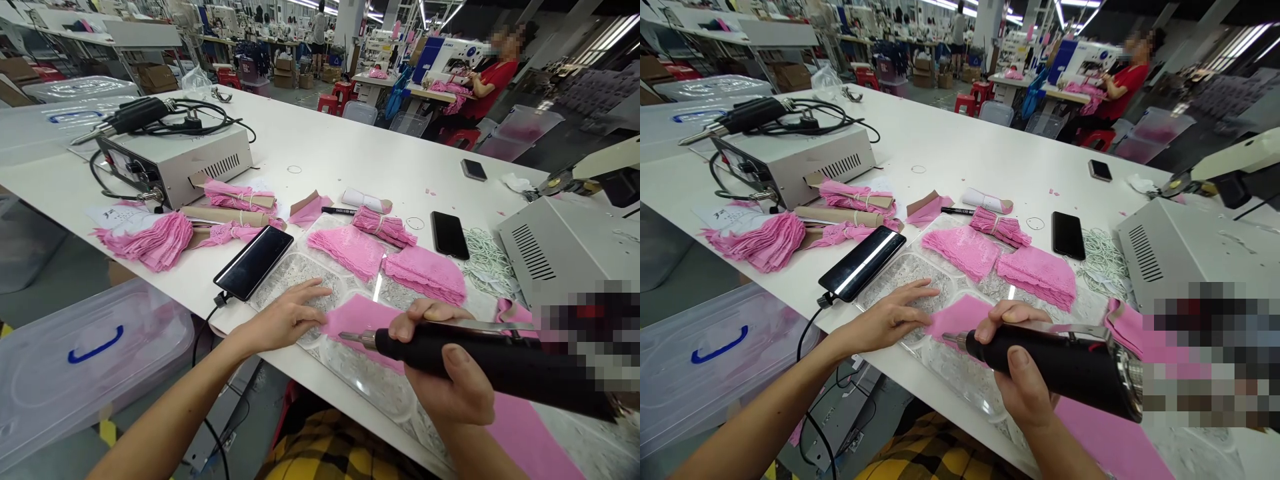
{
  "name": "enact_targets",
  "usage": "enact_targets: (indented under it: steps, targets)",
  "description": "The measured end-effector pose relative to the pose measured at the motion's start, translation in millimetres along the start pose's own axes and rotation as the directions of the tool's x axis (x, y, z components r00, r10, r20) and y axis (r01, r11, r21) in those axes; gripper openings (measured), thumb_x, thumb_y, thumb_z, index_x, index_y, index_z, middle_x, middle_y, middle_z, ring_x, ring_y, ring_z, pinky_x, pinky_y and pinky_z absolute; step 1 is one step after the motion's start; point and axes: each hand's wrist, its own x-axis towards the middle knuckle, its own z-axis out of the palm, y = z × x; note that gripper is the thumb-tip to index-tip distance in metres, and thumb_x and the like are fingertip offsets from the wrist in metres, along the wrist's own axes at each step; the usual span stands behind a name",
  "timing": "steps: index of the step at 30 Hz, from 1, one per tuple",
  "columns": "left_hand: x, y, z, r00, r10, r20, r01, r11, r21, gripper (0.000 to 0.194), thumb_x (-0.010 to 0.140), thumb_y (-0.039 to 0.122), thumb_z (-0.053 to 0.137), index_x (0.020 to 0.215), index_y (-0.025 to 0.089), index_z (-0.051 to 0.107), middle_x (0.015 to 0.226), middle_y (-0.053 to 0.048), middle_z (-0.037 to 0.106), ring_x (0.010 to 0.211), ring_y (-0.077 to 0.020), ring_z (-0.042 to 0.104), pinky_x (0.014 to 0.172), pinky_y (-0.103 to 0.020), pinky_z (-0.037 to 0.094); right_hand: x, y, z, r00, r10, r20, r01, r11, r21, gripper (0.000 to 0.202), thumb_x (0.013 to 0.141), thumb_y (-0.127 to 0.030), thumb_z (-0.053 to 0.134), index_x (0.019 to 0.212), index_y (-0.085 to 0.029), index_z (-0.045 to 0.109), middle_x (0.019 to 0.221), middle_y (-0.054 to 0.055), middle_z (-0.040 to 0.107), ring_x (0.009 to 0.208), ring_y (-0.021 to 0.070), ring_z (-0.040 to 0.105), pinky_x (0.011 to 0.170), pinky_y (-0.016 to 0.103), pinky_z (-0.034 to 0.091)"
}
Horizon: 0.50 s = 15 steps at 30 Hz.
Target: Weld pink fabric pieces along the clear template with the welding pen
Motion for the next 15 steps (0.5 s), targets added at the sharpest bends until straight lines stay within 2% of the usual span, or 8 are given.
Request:
enact_targets:
  steps: [7,15]
  targets:
    - [-4,-1,2.4,0.999,0.027,-0.039,-0.026,1.000,0.011,0.037,0.086,-0.001,0.047,0.097,0.023,0.073,0.138,-0.006,0.054,0.139,-0.0271,0.036,0.108,-0.045,0.041,0,11,13,0.999,0.001,0.045,-0.002,1.000,0.015,0.018,0.080,-0.034,0.058,0.094,-0.022,0.061,0.086,0.002,0.056,0.062,0.0135,0.058,0.059,0.034,0.052]
    - [-5,-3,8.5,0.997,0.028,-0.068,-0.027,0.999,0.020,0.035,0.083,-0.001,0.051,0.094,0.023,0.073,0.138,-0.006,0.055,0.139,-0.0284,0.037,0.108,-0.047,0.042,0,18,19,0.997,0.001,0.074,-0.001,1.000,0.001,0.017,0.081,-0.033,0.057,0.094,-0.023,0.061,0.086,0.002,0.055,0.061,0.0126,0.058,0.059,0.034,0.052]
